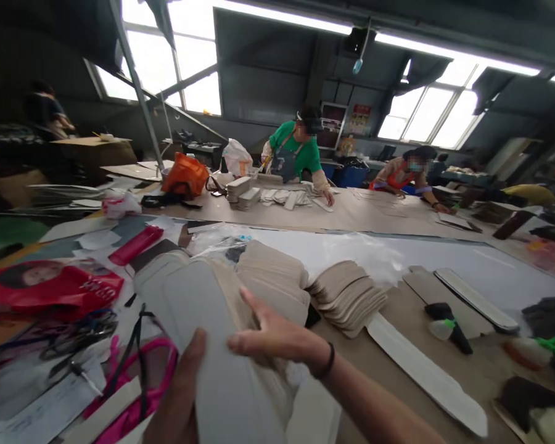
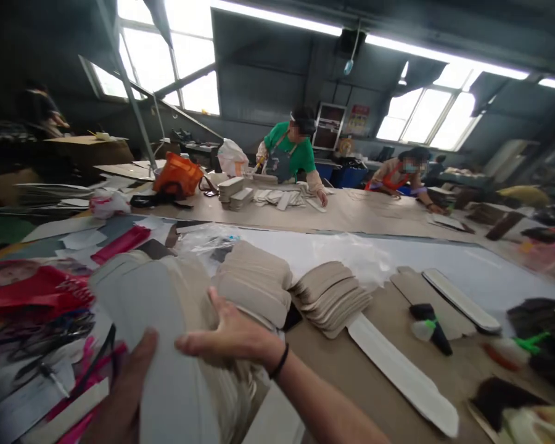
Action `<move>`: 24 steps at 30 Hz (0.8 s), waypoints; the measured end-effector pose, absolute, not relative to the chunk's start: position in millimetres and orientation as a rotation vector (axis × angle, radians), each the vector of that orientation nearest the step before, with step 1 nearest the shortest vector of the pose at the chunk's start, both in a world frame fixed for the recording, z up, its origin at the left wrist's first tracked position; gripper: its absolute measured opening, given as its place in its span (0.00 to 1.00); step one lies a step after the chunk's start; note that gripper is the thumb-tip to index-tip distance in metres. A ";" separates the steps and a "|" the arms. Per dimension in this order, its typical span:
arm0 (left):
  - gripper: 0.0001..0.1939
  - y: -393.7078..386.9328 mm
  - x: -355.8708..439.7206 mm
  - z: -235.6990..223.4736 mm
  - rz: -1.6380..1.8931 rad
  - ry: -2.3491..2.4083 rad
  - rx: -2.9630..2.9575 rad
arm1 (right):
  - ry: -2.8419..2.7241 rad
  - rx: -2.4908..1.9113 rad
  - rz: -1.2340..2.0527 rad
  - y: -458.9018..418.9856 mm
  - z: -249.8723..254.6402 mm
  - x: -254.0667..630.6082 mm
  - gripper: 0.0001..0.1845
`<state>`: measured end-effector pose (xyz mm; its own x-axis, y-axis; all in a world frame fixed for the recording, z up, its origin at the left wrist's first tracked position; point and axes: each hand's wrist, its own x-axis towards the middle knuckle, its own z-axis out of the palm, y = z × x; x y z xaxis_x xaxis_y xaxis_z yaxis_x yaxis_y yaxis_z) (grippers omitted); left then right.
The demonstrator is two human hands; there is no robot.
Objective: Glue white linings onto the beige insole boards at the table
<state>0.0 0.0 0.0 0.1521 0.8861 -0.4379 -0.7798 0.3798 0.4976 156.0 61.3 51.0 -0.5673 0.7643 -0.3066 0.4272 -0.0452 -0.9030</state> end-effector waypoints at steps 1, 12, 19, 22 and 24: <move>0.29 17.5 9.1 -4.9 1.228 0.766 0.176 | -2.019 -1.285 1.565 82.6 54.7 165.1 0.64; 0.35 180.3 97.3 -57.5 1.275 0.664 0.426 | -2.488 -1.609 1.075 253.5 61.0 220.6 0.59; 0.37 226.2 83.4 -91.0 0.938 1.085 0.569 | -2.433 -2.011 0.671 278.3 10.3 208.8 0.60; 0.29 233.7 66.2 -98.9 0.682 1.366 0.654 | -2.318 -2.180 0.639 277.7 -19.5 205.0 0.57; 0.26 236.7 60.1 -98.5 0.615 1.482 0.725 | -2.282 -2.153 0.649 279.5 -31.2 209.3 0.57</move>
